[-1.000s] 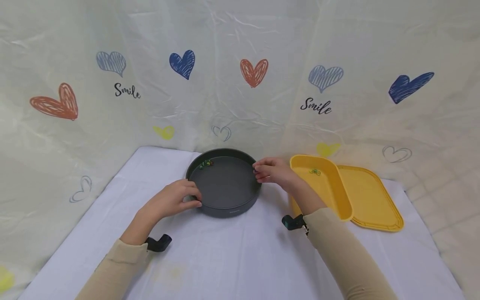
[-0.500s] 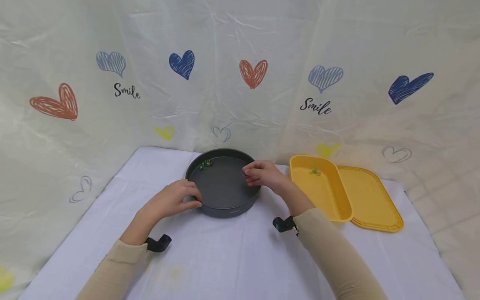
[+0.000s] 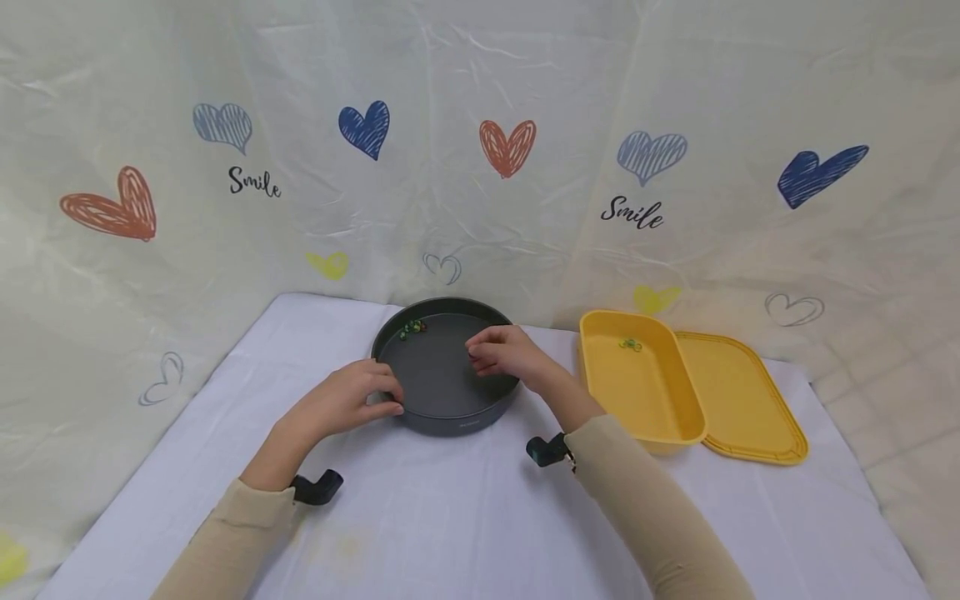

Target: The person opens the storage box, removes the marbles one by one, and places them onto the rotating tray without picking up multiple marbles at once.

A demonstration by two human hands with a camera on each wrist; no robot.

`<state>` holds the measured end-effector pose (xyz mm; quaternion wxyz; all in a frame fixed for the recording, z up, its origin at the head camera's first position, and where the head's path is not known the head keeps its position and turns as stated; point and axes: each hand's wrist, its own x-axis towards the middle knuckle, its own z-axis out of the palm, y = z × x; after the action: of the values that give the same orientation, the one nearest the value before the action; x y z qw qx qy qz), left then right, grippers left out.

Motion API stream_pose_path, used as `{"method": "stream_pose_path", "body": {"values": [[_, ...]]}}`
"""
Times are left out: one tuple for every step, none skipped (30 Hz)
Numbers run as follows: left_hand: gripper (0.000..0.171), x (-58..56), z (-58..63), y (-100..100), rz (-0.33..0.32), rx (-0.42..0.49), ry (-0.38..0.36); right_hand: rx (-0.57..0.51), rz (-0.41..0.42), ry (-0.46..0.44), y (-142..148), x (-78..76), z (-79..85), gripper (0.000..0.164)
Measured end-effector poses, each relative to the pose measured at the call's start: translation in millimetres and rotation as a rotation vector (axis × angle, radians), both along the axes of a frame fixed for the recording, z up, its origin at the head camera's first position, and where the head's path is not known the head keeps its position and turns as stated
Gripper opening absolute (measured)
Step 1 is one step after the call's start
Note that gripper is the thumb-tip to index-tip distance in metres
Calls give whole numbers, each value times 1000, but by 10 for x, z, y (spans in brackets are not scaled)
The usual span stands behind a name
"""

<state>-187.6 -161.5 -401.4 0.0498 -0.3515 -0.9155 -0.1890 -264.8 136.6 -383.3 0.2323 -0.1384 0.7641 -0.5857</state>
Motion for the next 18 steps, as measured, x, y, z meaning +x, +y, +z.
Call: {"method": "stream_pose_path", "body": {"values": [[7,-3,-1,1,0,-1,0,5,4,8,-19,5,1,35],[7,-6,-2,2,3,-7,-1,11,3,10,-40,10,2,35],[7,-10,-1,4,5,-11,-5,20,2,12,-62,14,2,34],[7,-10,-2,4,6,-12,-8,30,-4,12,-89,18,-2,34],[7,-11,-2,3,8,-13,-12,39,-10,8,-114,21,-7,34],[7,-10,-2,2,9,-11,-14,49,-14,10,-140,24,-15,33],[7,-8,1,2,9,-10,-13,61,-15,14,-163,29,-22,33],[7,-7,2,3,9,-11,-15,69,-18,14,-187,33,-29,32],[7,-5,6,4,8,-7,-15,78,-19,18,-211,37,-41,32],[7,0,11,4,7,-5,-14,89,-17,24,-232,43,-50,31],[7,3,14,5,7,-4,-15,95,-14,25,-253,47,-60,31],[7,8,17,5,6,-3,-14,103,-12,28,-273,50,-70,31],[7,9,21,5,7,-4,-18,111,-12,27,-292,54,-79,31],[7,11,24,5,7,-4,-20,117,-11,28,-311,57,-86,30],[7,14,28,6,7,-4,-22,121,-9,30,-327,58,-94,30],[8,16,32,5,7,-5,-22,124,-8,30,-340,60,-101,29],[8,17,34,4,7,-5,-21,123,-10,27,-354,60,-109,29],[8,19,37,4,7,-5,-20,126,-9,29,-365,61,-114,28]]}}
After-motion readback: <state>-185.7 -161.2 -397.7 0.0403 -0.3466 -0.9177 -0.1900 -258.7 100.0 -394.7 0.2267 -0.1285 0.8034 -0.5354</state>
